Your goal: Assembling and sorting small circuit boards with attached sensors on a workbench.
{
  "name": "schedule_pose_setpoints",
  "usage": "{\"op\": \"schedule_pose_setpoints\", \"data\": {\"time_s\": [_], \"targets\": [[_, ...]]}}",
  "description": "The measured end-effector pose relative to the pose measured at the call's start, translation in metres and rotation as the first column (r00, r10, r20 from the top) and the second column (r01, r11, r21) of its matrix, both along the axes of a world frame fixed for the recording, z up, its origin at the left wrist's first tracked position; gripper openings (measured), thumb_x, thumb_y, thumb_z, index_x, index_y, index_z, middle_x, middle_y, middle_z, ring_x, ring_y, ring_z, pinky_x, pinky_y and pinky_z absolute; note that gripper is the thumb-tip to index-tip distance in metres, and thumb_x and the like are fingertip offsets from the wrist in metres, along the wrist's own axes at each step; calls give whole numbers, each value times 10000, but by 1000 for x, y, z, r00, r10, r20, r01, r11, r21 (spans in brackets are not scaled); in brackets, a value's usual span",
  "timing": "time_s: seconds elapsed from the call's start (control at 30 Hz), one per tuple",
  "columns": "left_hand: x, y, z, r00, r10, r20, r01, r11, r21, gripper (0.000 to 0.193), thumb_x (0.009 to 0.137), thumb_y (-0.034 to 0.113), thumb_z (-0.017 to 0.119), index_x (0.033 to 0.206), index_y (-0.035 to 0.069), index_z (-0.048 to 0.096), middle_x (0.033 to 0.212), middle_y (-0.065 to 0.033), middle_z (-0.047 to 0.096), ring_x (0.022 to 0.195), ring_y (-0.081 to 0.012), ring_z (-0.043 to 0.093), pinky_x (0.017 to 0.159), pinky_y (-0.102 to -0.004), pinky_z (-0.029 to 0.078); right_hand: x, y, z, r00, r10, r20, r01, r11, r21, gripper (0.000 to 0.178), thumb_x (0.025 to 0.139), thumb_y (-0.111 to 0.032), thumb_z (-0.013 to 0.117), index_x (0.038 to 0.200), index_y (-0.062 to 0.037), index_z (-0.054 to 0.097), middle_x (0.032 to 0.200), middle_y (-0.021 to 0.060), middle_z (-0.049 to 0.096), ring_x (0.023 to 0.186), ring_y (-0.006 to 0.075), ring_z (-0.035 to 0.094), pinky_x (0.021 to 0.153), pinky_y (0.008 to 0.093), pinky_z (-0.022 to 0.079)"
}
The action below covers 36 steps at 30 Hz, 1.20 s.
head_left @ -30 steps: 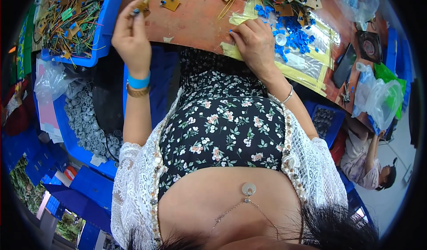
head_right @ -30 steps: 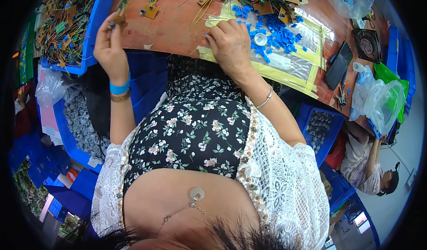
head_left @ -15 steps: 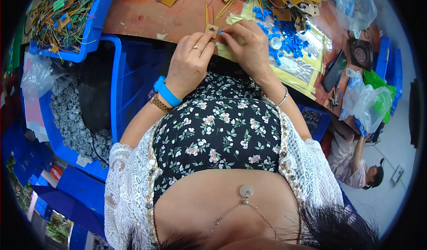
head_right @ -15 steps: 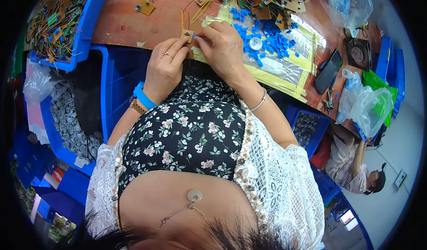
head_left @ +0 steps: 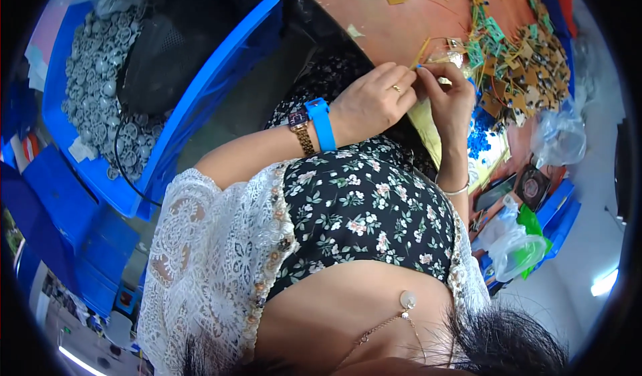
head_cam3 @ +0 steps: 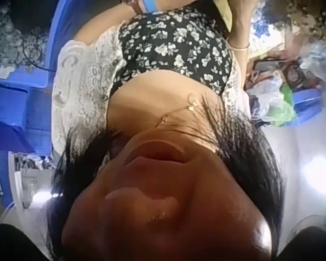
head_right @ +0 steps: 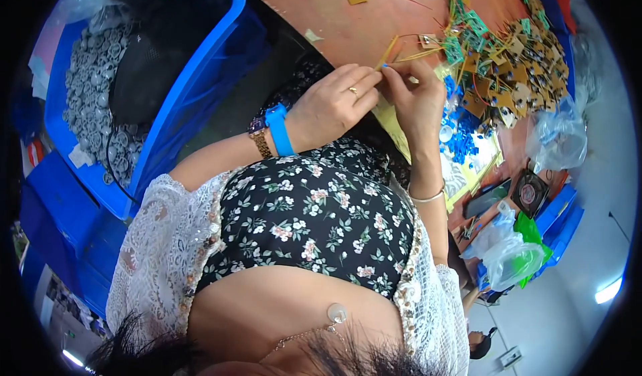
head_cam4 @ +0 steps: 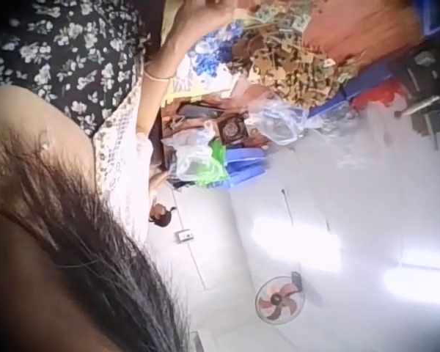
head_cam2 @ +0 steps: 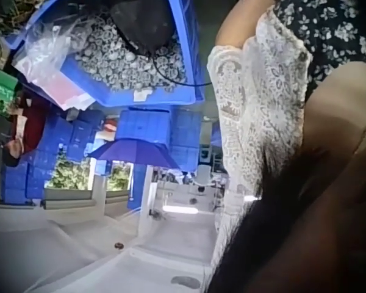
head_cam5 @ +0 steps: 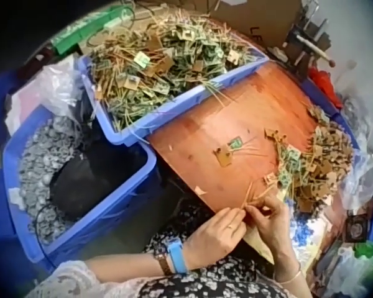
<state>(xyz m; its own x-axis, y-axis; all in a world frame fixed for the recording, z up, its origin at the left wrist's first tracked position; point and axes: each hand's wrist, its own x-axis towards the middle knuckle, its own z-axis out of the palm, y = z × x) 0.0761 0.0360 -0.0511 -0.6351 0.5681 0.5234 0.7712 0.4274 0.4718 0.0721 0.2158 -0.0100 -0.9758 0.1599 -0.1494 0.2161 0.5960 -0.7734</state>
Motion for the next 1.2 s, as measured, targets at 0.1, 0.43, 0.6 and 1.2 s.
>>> {"op": "schedule_pose_setpoints", "data": {"time_s": [0.1, 0.43, 0.6, 1.2], "targets": [[1, 1, -2, 1000, -4, 11, 4, 1000, 27, 208, 816, 89, 604, 984, -30, 633, 1195, -161, 654, 1171, -290, 606, 1049, -406, 478, 4, -6, 1, 999, 4, -39, -2, 998, 68, 78, 905, -45, 729, 937, 26, 721, 825, 39, 725, 730, 75, 649, 667, 240, 547], [5, 6, -8, 997, 80, 18, -81, 994, 79, 178, 828, 96, 610, 975, 1, 640, 1172, -141, 678, 1155, -269, 625, 1045, -379, 488, 7, 8, -10, 993, 76, -95, -56, 979, 194, 93, 907, -52, 729, 924, 37, 708, 845, 43, 737, 765, 72, 644, 710, 247, 544], [-3, 5, -11, 995, 89, -33, -86, 993, 78, 201, 834, 98, 611, 1003, -4, 650, 1171, -139, 679, 1148, -272, 634, 1029, -378, 501, -4, 17, -13, 1000, 28, -15, -29, 997, -69, 98, 912, -62, 733, 937, 30, 716, 817, 21, 719, 728, 45, 622, 656, 216, 510], [-144, -83, 130, 904, 410, -122, -281, 785, 552, 352, 947, -32, 570, 1295, -24, 621, 1262, -218, 665, 1183, -385, 638, 980, -400, 521, 37, -10, -32, 839, -23, -543, 85, 992, 89, 56, 895, -42, 708, 943, -13, 711, 809, 81, 665, 730, 196, 636, 680, 299, 492]]}}
